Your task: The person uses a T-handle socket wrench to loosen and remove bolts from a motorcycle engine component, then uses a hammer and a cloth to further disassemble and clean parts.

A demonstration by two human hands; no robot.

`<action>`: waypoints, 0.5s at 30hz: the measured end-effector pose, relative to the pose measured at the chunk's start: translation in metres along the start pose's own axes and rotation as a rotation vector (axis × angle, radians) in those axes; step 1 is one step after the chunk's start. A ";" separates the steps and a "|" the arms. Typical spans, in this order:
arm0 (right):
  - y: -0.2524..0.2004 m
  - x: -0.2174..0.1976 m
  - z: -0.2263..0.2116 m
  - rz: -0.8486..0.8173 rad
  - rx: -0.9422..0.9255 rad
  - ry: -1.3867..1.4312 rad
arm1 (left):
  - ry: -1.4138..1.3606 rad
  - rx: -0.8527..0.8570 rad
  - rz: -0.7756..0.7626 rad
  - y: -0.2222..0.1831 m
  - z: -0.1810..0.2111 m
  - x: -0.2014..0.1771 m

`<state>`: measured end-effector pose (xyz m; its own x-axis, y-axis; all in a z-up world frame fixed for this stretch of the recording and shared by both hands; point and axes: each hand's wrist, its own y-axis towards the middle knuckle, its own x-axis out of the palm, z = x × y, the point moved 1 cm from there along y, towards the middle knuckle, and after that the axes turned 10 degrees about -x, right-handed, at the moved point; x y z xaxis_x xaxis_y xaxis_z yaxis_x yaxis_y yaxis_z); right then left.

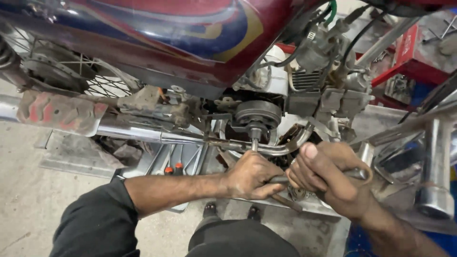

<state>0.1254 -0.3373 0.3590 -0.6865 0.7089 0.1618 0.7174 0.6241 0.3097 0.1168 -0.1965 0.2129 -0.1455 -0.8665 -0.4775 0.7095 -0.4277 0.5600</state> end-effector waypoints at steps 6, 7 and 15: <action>0.040 0.039 0.006 -0.189 -0.065 -0.592 | -0.229 0.072 0.204 -0.019 -0.032 0.000; 0.053 0.054 0.012 -0.315 -0.047 -0.632 | -0.309 0.018 0.281 -0.022 -0.039 -0.001; 0.105 0.161 0.118 -0.655 0.416 -0.974 | -0.966 -0.499 0.957 -0.055 -0.060 0.041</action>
<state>0.1037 -0.1188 0.3073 -0.6832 0.0633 -0.7275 0.3786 0.8826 -0.2787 0.1137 -0.1928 0.1219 0.2567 -0.6820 0.6848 0.9322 0.3619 0.0109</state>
